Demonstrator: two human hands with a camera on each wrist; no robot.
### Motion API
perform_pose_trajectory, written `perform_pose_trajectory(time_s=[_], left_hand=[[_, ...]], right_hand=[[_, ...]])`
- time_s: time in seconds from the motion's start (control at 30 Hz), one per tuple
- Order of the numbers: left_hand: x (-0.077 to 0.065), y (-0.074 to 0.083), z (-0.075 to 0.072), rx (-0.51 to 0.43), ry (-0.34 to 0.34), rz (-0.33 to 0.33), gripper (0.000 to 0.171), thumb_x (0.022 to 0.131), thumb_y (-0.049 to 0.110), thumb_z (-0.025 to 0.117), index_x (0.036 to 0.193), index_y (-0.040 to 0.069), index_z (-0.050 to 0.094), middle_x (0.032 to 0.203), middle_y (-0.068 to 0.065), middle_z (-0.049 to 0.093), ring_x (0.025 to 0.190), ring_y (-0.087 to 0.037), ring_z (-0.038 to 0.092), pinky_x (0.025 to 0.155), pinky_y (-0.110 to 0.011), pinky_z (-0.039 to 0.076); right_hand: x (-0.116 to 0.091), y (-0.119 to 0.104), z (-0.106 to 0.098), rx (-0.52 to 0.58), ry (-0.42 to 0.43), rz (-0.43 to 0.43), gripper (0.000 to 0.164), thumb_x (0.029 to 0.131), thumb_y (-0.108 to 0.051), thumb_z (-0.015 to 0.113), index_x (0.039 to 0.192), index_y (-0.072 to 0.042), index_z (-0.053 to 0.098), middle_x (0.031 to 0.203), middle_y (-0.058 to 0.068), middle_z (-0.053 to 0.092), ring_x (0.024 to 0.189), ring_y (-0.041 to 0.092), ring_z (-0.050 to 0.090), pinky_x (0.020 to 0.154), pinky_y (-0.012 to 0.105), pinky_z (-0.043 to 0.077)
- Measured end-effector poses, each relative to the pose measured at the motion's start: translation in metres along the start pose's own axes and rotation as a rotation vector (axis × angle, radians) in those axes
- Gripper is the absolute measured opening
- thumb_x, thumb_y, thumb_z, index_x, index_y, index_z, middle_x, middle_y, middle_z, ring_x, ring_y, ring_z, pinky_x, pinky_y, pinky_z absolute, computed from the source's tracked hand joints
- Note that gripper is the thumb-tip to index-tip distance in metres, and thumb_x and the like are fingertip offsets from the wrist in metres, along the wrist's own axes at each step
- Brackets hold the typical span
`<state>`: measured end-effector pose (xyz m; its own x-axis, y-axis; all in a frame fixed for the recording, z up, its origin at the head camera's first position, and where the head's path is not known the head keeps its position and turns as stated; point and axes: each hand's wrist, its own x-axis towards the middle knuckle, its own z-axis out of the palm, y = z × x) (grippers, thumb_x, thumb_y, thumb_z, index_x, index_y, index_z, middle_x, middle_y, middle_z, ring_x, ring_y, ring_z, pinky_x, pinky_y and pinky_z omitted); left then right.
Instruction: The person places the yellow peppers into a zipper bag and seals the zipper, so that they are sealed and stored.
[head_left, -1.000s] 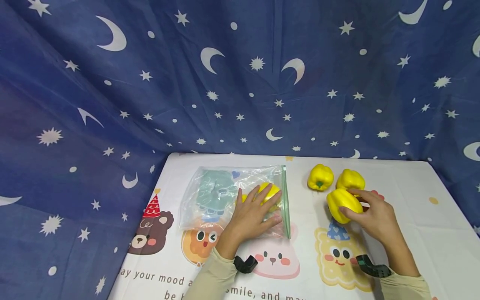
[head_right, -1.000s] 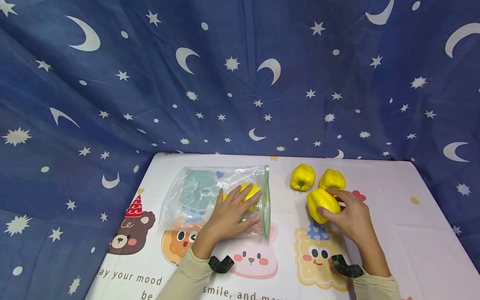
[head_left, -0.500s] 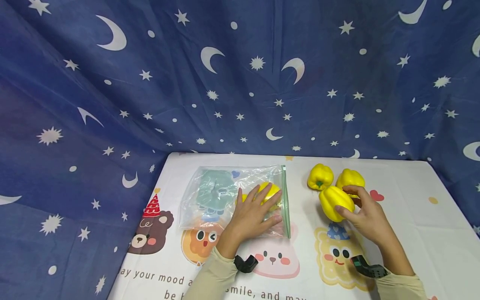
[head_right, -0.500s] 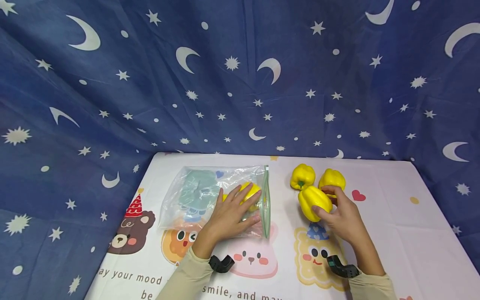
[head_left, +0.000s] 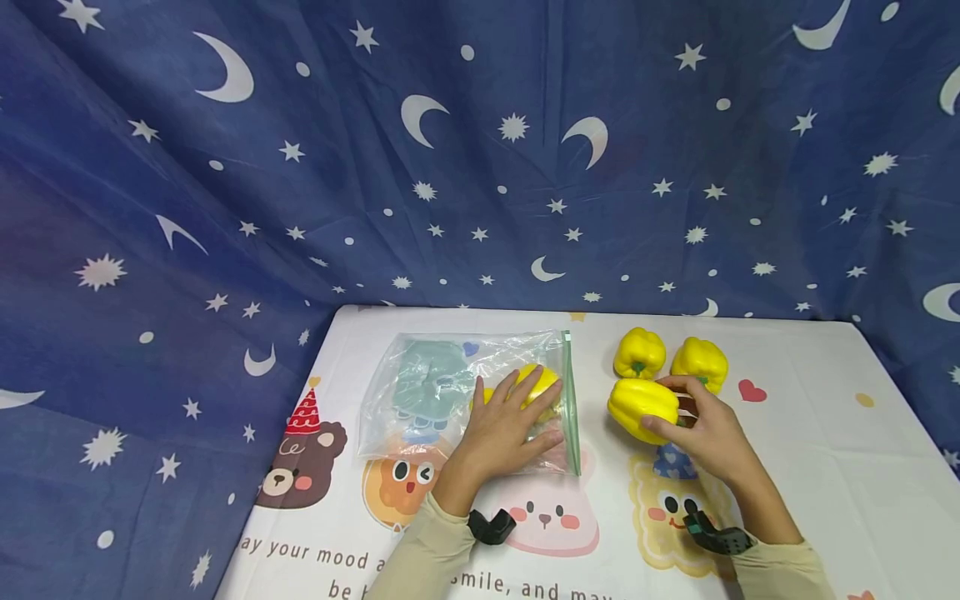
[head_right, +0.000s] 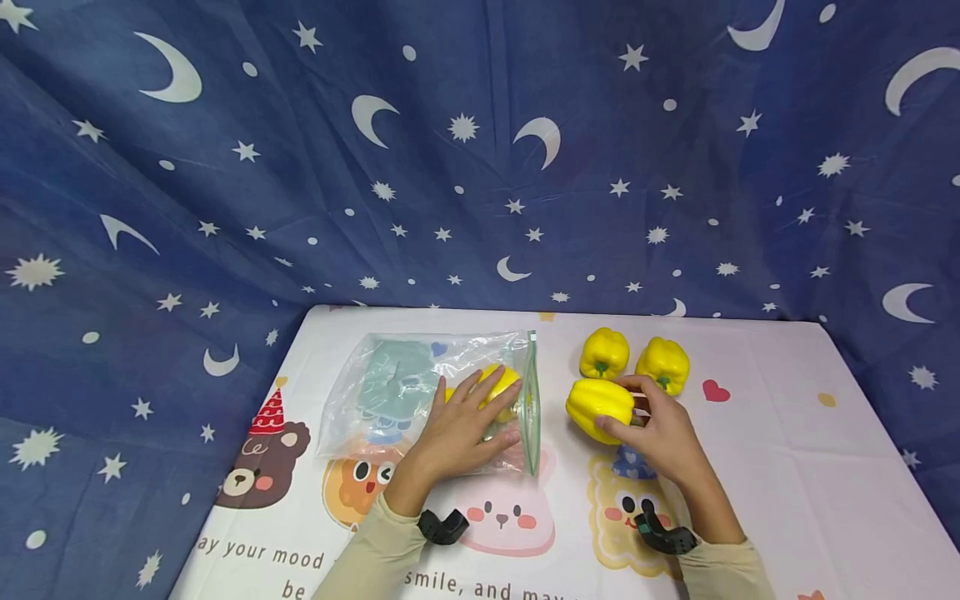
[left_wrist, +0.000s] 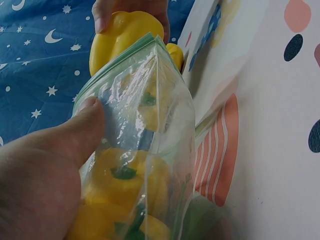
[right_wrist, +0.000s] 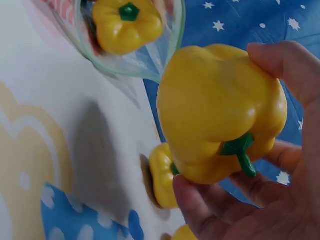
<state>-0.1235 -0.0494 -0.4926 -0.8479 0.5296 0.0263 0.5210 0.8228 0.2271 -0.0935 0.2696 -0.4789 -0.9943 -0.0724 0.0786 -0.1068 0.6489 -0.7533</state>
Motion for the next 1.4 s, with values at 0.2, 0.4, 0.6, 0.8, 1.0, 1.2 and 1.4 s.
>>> perform_pose_trajectory(time_s=[0.2, 0.4, 0.6, 0.8, 1.0, 1.2, 1.4], left_hand=[[0.001, 0.000, 0.000, -0.001, -0.002, 0.001, 0.072, 0.098, 0.072, 0.040, 0.161, 0.050, 0.012, 0.173, 0.007, 0.014, 0.157, -0.033, 0.023, 0.116, -0.077, 0.017], [0.000, 0.000, -0.001, -0.012, -0.006, -0.001, 0.072, 0.098, 0.072, 0.040, 0.161, 0.049, 0.013, 0.173, 0.007, 0.014, 0.157, -0.033, 0.022, 0.116, -0.077, 0.017], [0.000, -0.001, -0.001, -0.014, -0.004, 0.000, 0.072, 0.098, 0.073, 0.039, 0.161, 0.050, 0.013, 0.173, 0.007, 0.014, 0.157, -0.032, 0.022, 0.116, -0.077, 0.017], [0.000, -0.001, 0.000, -0.015, 0.002, 0.000, 0.072, 0.098, 0.072, 0.039, 0.161, 0.050, 0.012, 0.173, 0.007, 0.015, 0.157, -0.032, 0.023, 0.116, -0.077, 0.017], [0.000, 0.000, 0.000, -0.014, 0.001, -0.002, 0.071, 0.099, 0.072, 0.039, 0.161, 0.050, 0.012, 0.173, 0.007, 0.015, 0.157, -0.032, 0.023, 0.116, -0.077, 0.016], [0.000, 0.000, 0.000, -0.022, -0.003, -0.007, 0.072, 0.098, 0.073, 0.039, 0.161, 0.050, 0.013, 0.173, 0.008, 0.015, 0.158, -0.031, 0.021, 0.117, -0.077, 0.015], [0.000, 0.000, -0.001, -0.028, 0.004, -0.006, 0.074, 0.096, 0.075, 0.039, 0.161, 0.050, 0.014, 0.173, 0.007, 0.016, 0.157, -0.033, 0.023, 0.116, -0.077, 0.016]], right_hand=[[0.004, -0.003, 0.010, 0.035, -0.028, -0.021, 0.059, 0.089, -0.033, 0.080, 0.139, -0.014, 0.055, 0.131, 0.010, 0.065, 0.112, 0.033, 0.067, 0.085, 0.015, 0.054], [0.004, -0.008, 0.019, 0.080, -0.057, 0.013, 0.061, 0.089, -0.034, 0.080, 0.136, -0.009, 0.049, 0.136, 0.017, 0.062, 0.122, 0.044, 0.063, 0.098, 0.051, 0.056], [0.006, -0.010, 0.028, 0.079, -0.064, 0.007, 0.061, 0.088, -0.035, 0.081, 0.137, -0.011, 0.053, 0.136, 0.017, 0.061, 0.122, 0.045, 0.062, 0.098, 0.061, 0.053], [0.007, -0.011, 0.036, 0.088, -0.083, -0.015, 0.063, 0.088, -0.036, 0.081, 0.142, -0.015, 0.055, 0.139, 0.013, 0.061, 0.121, 0.045, 0.063, 0.095, 0.060, 0.055], [0.007, -0.013, 0.044, 0.101, -0.114, 0.062, 0.070, 0.086, -0.043, 0.081, 0.142, -0.014, 0.050, 0.140, 0.015, 0.059, 0.126, 0.044, 0.061, 0.102, 0.059, 0.052], [0.008, -0.015, 0.052, 0.105, -0.118, 0.091, 0.065, 0.084, -0.044, 0.083, 0.131, -0.011, 0.053, 0.132, 0.013, 0.064, 0.125, 0.039, 0.063, 0.104, 0.058, 0.051], [0.008, -0.016, 0.057, 0.124, -0.130, 0.077, 0.063, 0.084, -0.043, 0.083, 0.130, -0.011, 0.055, 0.130, 0.011, 0.066, 0.122, 0.037, 0.065, 0.101, 0.057, 0.052]])
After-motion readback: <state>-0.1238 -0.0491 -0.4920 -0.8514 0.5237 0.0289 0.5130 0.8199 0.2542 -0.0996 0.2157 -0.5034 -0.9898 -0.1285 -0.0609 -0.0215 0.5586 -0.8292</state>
